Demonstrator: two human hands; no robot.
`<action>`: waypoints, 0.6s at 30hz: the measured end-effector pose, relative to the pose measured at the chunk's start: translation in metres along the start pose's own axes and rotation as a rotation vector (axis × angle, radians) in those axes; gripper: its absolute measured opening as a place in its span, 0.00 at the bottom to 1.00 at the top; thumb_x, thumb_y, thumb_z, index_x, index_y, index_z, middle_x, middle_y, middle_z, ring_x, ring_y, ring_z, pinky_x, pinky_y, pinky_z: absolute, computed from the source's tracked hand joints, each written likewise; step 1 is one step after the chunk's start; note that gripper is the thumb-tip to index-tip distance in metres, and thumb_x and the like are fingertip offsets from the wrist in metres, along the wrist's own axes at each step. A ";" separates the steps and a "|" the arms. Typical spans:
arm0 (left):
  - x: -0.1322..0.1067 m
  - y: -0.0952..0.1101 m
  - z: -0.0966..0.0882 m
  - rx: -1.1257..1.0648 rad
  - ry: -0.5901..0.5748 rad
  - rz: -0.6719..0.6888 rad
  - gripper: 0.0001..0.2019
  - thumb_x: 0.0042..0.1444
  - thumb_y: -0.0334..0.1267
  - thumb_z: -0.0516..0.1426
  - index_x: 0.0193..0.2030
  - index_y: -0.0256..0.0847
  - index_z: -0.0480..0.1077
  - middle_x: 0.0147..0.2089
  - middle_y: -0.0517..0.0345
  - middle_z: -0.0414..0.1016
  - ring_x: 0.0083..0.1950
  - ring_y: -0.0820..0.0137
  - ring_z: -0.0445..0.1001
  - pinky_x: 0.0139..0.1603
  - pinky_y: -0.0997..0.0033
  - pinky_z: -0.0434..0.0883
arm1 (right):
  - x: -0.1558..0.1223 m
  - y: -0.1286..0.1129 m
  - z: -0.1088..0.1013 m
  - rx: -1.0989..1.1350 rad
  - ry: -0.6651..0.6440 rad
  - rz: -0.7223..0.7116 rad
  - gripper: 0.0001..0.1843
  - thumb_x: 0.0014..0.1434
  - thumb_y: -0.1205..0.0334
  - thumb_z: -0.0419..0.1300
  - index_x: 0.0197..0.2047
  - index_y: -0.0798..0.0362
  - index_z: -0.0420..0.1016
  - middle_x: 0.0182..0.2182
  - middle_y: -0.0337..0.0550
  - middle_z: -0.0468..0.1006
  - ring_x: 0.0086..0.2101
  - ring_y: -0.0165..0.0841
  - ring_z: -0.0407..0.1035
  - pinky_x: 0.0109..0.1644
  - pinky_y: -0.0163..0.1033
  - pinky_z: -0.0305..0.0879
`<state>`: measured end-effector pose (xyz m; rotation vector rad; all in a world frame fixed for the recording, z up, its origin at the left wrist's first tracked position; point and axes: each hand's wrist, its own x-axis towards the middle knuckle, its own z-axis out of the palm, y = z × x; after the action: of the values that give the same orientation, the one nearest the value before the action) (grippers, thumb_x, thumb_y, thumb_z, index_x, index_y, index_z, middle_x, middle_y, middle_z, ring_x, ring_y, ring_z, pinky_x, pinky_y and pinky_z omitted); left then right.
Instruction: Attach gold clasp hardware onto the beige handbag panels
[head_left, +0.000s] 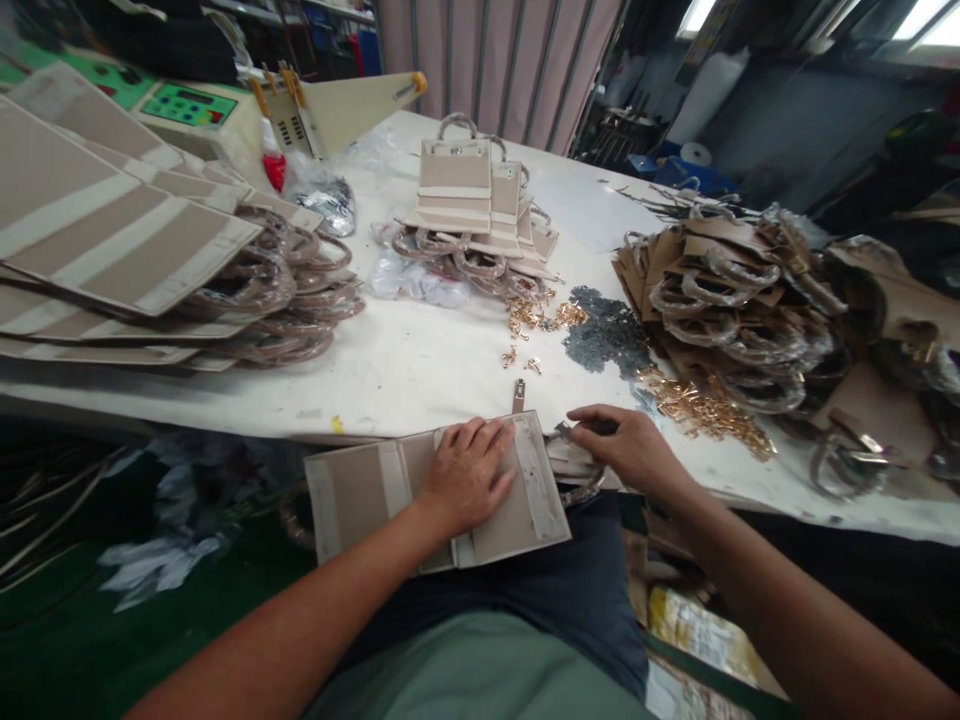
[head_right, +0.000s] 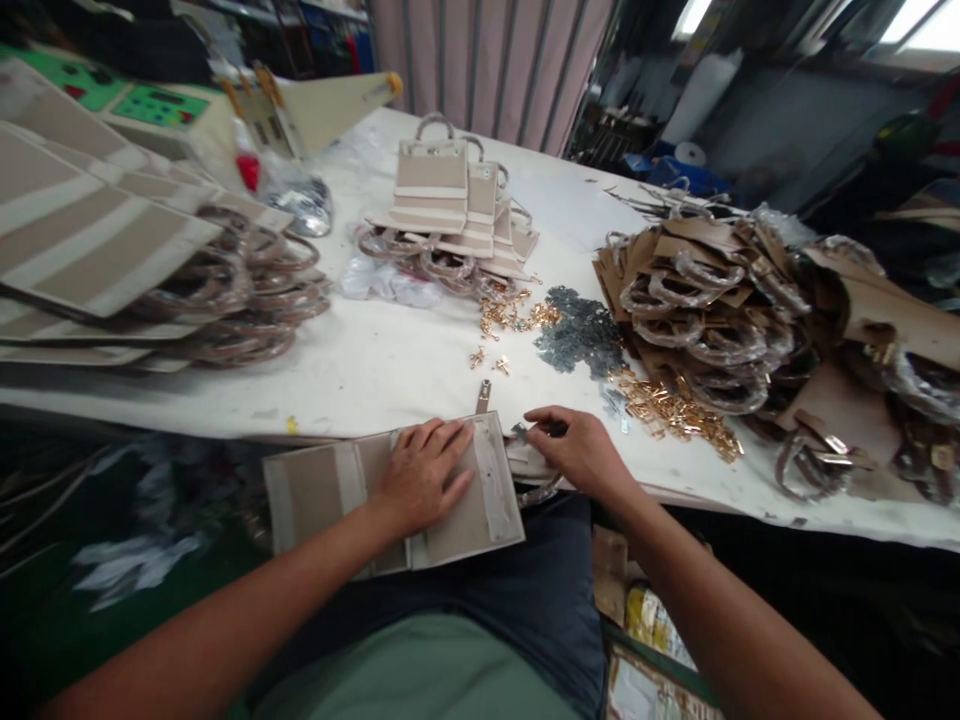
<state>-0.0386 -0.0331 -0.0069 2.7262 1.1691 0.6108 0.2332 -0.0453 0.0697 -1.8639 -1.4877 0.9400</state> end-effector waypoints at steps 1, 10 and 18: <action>0.000 0.001 -0.001 0.001 0.000 -0.003 0.28 0.69 0.47 0.57 0.73 0.40 0.66 0.72 0.46 0.70 0.69 0.50 0.66 0.67 0.48 0.62 | -0.012 -0.004 0.014 0.045 -0.013 0.014 0.21 0.55 0.48 0.69 0.45 0.53 0.86 0.30 0.43 0.84 0.26 0.34 0.73 0.30 0.39 0.68; 0.000 0.004 -0.003 -0.009 -0.016 -0.001 0.29 0.71 0.49 0.56 0.74 0.40 0.65 0.72 0.46 0.70 0.70 0.50 0.65 0.67 0.47 0.63 | -0.052 0.005 0.076 0.035 0.116 0.044 0.11 0.57 0.51 0.67 0.38 0.49 0.84 0.32 0.43 0.86 0.34 0.41 0.79 0.41 0.44 0.72; -0.001 0.003 -0.003 -0.021 -0.018 0.000 0.29 0.70 0.49 0.56 0.74 0.39 0.65 0.72 0.46 0.69 0.70 0.51 0.63 0.67 0.48 0.63 | -0.055 0.005 0.068 -0.158 0.082 0.046 0.13 0.60 0.51 0.64 0.40 0.47 0.87 0.36 0.42 0.88 0.37 0.42 0.80 0.43 0.44 0.70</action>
<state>-0.0383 -0.0357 -0.0033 2.7090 1.1518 0.5936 0.1733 -0.0994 0.0351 -2.0319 -1.5129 0.7760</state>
